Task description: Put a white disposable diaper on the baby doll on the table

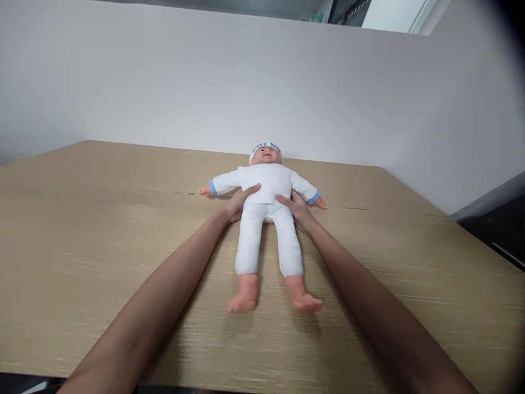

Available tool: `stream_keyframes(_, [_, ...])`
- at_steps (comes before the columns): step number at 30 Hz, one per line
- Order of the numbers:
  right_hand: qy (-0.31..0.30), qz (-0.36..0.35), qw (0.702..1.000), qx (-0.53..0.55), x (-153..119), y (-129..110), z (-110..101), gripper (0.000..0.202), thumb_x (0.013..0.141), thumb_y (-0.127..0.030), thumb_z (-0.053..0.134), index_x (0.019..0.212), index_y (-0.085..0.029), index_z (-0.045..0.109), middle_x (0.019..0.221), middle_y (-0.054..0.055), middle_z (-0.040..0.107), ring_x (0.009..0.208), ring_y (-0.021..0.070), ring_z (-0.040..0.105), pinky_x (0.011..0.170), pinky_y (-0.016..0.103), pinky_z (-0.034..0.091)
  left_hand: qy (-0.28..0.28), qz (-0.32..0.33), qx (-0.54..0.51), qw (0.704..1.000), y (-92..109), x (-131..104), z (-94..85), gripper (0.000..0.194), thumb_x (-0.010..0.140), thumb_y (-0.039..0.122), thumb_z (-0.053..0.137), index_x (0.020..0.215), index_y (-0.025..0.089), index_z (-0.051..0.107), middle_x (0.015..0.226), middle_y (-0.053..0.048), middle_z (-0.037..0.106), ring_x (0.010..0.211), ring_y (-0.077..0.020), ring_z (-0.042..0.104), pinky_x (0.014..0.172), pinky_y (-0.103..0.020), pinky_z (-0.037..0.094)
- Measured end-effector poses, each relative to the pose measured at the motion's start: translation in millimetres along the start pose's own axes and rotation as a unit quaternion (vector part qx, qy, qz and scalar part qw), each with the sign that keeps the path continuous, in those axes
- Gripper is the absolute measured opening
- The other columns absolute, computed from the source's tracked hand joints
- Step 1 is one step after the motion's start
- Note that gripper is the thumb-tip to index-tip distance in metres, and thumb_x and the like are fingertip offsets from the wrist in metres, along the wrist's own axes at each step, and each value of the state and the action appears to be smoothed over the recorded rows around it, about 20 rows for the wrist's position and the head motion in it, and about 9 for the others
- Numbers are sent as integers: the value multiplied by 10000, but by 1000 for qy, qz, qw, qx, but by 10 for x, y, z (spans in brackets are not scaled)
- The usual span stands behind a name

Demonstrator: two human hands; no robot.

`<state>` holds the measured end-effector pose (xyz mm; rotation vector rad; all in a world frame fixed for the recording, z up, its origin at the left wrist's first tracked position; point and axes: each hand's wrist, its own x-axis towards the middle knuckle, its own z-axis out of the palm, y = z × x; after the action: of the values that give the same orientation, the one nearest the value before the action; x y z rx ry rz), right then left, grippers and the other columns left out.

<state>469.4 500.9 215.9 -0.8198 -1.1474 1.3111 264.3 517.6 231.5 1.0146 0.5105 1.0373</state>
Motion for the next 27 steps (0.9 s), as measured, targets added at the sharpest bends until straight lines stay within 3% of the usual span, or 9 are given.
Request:
stream_keyframes(9, [8,-2,1000,-11,63,50,-46,661,706,-453,921,1268,-221,664,1386,90,720,1259,322,690,1063,440,592,25,-32,4,999,54,-11,56,713,982,479,666,1563,121,458,1314,-188,743,1261,-349,692,1137,-486,521])
stream_keyframes(19, [-40,-5,999,-16,47,32,-100,735,731,-396,911,1378,-255,595,1454,69,675,1350,328,629,1100,463,575,4,-56,78,995,58,-22,38,881,978,674,530,1592,55,402,1355,-220,713,1407,-415,568,1151,-570,479])
stream_keyframes(27, [-37,1,999,-26,32,8,-79,719,719,-411,909,1352,-249,609,1443,74,683,1330,329,644,1089,462,584,-5,-54,97,994,52,-5,15,888,974,697,515,1541,18,453,1350,-226,713,1443,-419,520,1181,-568,435])
